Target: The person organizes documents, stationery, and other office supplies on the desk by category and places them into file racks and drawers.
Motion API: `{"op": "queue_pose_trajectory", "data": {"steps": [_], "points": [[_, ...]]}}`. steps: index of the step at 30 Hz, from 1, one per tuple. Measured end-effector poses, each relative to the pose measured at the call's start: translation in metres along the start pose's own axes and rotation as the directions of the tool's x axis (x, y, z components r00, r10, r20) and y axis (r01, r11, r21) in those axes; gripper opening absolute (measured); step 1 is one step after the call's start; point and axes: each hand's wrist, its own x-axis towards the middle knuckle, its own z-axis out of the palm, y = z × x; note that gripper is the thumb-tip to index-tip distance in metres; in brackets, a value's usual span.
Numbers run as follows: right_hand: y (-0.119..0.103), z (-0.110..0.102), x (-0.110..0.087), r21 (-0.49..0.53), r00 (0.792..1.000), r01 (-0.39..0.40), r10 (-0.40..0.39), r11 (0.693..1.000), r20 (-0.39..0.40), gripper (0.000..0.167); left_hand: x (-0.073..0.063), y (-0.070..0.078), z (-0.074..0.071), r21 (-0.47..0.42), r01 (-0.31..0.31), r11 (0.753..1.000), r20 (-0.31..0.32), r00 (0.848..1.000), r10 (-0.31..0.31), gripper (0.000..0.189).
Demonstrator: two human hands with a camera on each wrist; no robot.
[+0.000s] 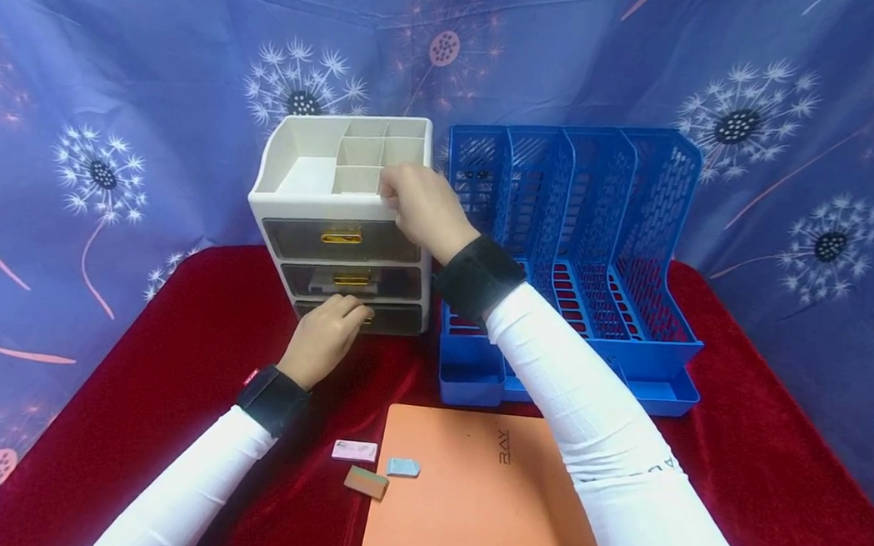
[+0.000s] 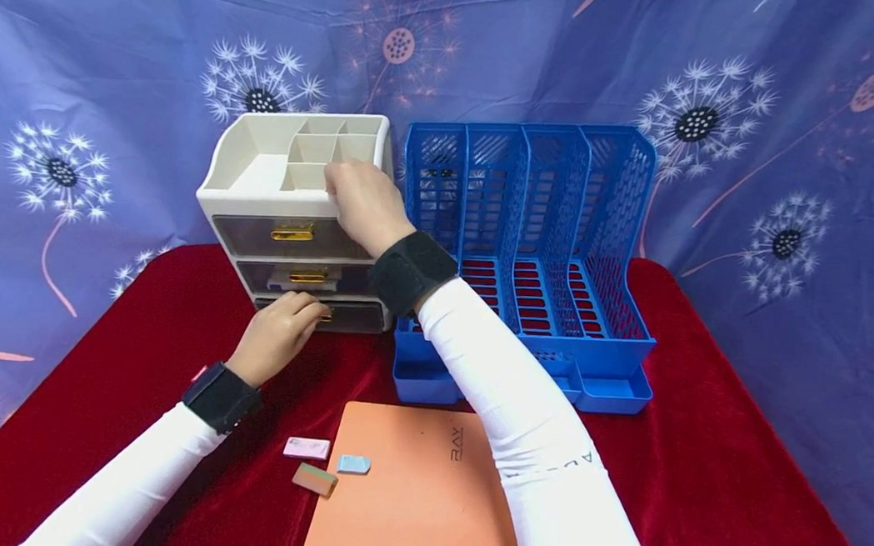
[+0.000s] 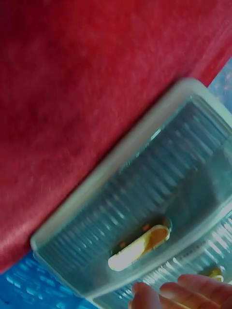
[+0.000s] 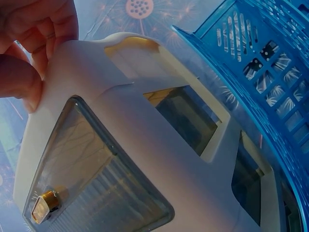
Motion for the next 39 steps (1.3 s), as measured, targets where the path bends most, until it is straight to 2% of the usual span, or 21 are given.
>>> {"op": "queue_pose_trajectory", "data": {"steps": [4,12,18,24,39], "points": [[0.000,0.000,0.000,-0.001,1.000,-0.003,0.003,1.000,0.014,0.009,-0.003,-0.002,0.007,0.005,0.011,1.000,0.014,1.000,-0.011,0.021],[0.001,-0.002,0.000,0.001,1.000,-0.007,0.007,1.000,0.010,0.010,-0.001,-0.003,0.013,0.076,-0.015,0.997,0.009,1.000,0.015,0.020],[0.000,-0.001,0.000,0.008,1.000,0.004,-0.004,1.000,0.007,0.010,0.000,0.000,0.011,0.127,-0.007,0.992,0.070,0.998,-0.002,0.024],[0.000,0.000,0.000,0.010,1.000,-0.004,0.003,1.000,0.003,0.009,0.003,-0.002,0.011,0.129,-0.005,0.992,0.118,0.993,-0.010,0.025],[0.001,-0.001,0.000,0.003,1.000,-0.005,0.005,1.000,0.006,0.010,0.008,0.000,0.017,0.148,0.005,0.989,0.118,0.993,-0.023,0.025]]}}
